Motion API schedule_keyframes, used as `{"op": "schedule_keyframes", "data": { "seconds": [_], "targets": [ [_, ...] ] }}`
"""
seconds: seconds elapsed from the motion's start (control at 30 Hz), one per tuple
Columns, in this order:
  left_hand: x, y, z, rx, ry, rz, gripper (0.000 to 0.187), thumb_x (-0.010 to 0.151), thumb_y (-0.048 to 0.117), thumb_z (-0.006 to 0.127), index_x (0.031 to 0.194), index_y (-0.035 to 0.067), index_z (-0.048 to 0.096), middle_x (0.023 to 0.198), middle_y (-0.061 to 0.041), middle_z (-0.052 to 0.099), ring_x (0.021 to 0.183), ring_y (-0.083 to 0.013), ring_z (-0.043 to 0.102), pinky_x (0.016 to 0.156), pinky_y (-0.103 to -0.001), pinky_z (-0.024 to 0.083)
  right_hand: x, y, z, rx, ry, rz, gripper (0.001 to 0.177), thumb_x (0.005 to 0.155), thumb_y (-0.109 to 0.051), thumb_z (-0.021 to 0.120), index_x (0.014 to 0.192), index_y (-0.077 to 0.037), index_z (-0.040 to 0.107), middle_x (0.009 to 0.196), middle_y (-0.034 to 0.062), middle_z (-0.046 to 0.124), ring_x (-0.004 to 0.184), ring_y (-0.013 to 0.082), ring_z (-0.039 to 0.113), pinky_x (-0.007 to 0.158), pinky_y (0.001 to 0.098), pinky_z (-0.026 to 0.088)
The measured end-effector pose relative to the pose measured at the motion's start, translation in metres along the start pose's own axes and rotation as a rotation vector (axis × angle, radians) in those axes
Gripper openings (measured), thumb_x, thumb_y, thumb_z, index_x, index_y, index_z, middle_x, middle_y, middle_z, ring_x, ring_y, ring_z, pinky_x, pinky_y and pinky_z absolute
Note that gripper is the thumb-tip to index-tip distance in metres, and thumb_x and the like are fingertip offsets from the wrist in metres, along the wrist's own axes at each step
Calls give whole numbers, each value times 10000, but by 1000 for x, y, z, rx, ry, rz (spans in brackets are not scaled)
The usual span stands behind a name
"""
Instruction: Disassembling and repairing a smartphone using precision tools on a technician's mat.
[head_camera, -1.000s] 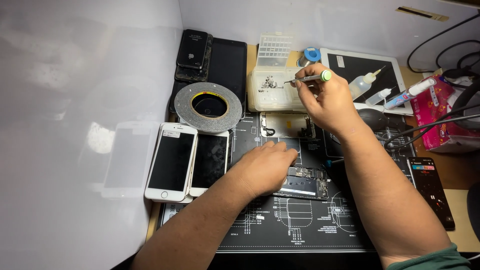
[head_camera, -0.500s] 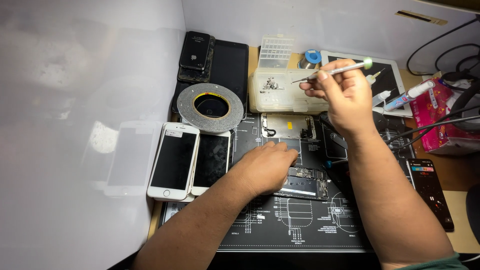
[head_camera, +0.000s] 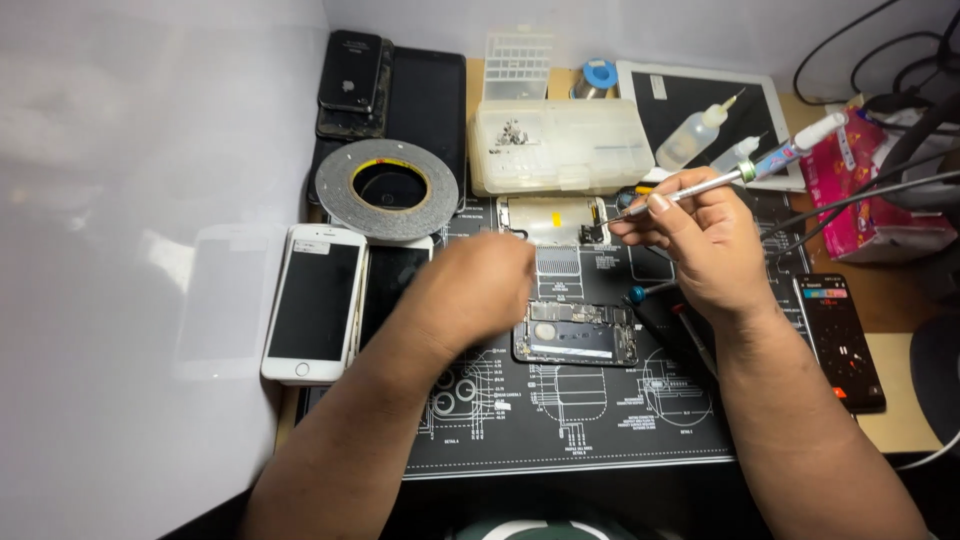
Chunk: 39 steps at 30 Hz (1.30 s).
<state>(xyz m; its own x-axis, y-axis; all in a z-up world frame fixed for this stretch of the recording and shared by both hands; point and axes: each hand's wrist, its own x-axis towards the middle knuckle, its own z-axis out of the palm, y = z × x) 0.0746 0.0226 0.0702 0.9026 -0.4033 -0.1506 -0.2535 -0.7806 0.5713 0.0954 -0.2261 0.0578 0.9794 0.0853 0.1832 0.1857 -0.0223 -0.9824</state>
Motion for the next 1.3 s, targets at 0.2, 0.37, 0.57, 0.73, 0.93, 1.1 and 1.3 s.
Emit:
{"op": "schedule_keyframes", "data": {
  "seconds": [0.2, 0.37, 0.57, 0.73, 0.93, 1.1, 1.3],
  "targets": [
    [13, -22, 21, 35, 368, 95, 200, 888, 136, 506, 798, 73, 673, 782, -175, 649, 770, -450, 703, 705, -545, 590, -1, 24, -25, -462, -33, -67, 93, 1040, -86, 659, 1072, 1, 652, 875, 167, 724, 774, 191, 722, 724, 342, 608],
    [17, -19, 42, 77, 334, 126, 211, 890, 136, 497, 789, 80, 673, 766, -158, 623, 758, -427, 699, 688, -521, 590, -7, 14, -33, -615, -56, 26, 91, 988, -121, 696, 1039, -47, 712, 755, 130, 699, 723, 187, 675, 732, 357, 555],
    [17, -14, 38, 82, 258, 106, 209, 884, 116, 508, 803, 66, 695, 761, -143, 635, 764, -408, 704, 718, -500, 595, -6, 16, -42, -687, -61, 12, 71, 945, -133, 702, 995, -86, 724, 713, 92, 683, 691, 172, 651, 718, 341, 529],
    [15, -11, 33, 117, 246, 105, 189, 887, 117, 536, 822, 54, 703, 761, -160, 642, 772, -412, 707, 724, -511, 592, -6, 11, -47, -685, -94, 16, 79, 900, -101, 686, 949, -58, 732, 683, 115, 673, 644, 201, 651, 672, 347, 523],
    [14, -8, 31, 116, 231, 108, 181, 901, 101, 562, 863, 59, 734, 763, -131, 663, 767, -359, 718, 735, -459, 594, -5, 14, -56, -775, -91, 89, 81, 885, -110, 683, 940, -76, 731, 632, 114, 641, 615, 215, 628, 648, 355, 486],
    [11, -1, 30, 78, 165, 112, 200, 915, 110, 557, 898, 68, 752, 791, -125, 687, 793, -340, 724, 758, -444, 595, -5, 9, -44, -668, -116, 93, 104, 884, -94, 678, 961, -61, 741, 659, 116, 663, 651, 189, 614, 683, 333, 497],
    [13, -3, 32, 101, 155, 120, 202, 919, 113, 574, 945, 73, 770, 803, -107, 698, 801, -314, 725, 761, -427, 598, -9, 0, -35, -563, -62, 104, 79, 940, -99, 671, 990, -59, 717, 682, 61, 635, 677, 120, 599, 727, 268, 489]
  ]
}}
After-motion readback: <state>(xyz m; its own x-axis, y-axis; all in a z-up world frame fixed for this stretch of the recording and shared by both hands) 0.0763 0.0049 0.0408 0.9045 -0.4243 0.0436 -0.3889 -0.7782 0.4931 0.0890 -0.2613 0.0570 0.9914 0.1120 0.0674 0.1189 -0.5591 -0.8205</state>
